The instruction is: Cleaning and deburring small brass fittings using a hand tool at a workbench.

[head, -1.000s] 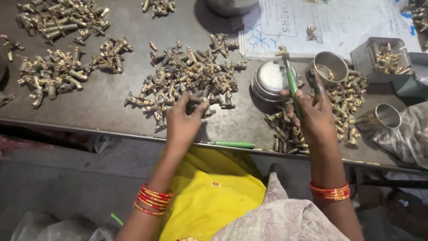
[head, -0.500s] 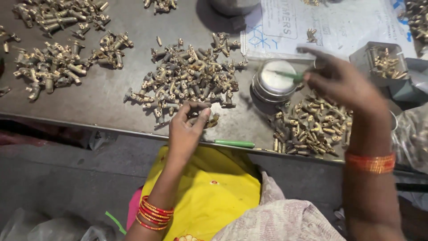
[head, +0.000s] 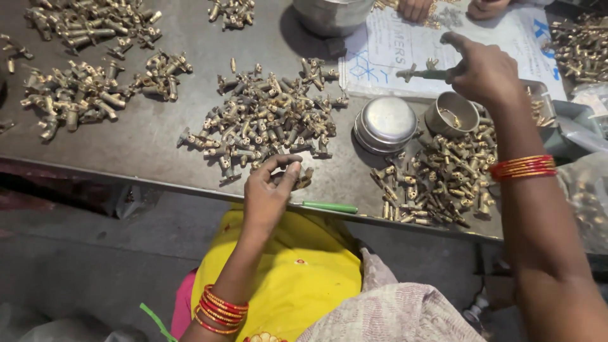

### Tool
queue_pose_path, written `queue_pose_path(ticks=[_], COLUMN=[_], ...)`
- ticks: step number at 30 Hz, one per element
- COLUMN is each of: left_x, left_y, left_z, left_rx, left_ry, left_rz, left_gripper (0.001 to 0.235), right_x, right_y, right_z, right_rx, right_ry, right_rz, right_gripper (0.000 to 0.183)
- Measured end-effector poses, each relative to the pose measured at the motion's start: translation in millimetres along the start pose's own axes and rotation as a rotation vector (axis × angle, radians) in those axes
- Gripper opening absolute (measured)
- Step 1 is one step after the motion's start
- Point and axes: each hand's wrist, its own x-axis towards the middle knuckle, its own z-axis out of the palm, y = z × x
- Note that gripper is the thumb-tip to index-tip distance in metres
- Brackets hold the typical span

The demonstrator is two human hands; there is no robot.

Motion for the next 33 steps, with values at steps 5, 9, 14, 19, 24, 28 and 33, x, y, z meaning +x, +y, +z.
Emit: queue_pose_path(ticks=[5, 9, 14, 19, 24, 28, 33], left_x=[-3, -2, -5, -2, 5, 7, 7], left_y=[-1, -5, 5, -5, -17, -16, -15], left_z=[-1, -1, 1, 2, -8, -16, -18], left_rx=[-0.04, -0.052, 0.033, -0.017, -0.124, -0.159, -0.206], left_ry=[0.015, 0.024, 0.047, 0.039, 0.1, 0.143, 0.18], left_rz=[0.041, 0.046, -0.016, 0.011, 0.032, 0.06, 0.094], left_gripper=[0.017, 0.017, 0.018, 0.019, 0.021, 0.02, 0.02], right_x=[6, 6, -7, -15, -84, -160, -208], right_y=[11, 16, 9, 30, -22, -80, -124], right_z=[34, 56, 51, 81, 60, 61, 84], right_rx=[0.012, 0.025, 0.195, 0.262, 1.038, 1.145, 1.312], right_ry=[0.052, -0.01, 0.035, 0.128, 0.108, -0.105, -0.301], right_rz=[0.003, 0.092, 0.187, 0.157, -0.021, -0.034, -0.038], right_gripper=[0.072, 0.083, 0.083, 0.062, 0.055, 0.06, 0.065])
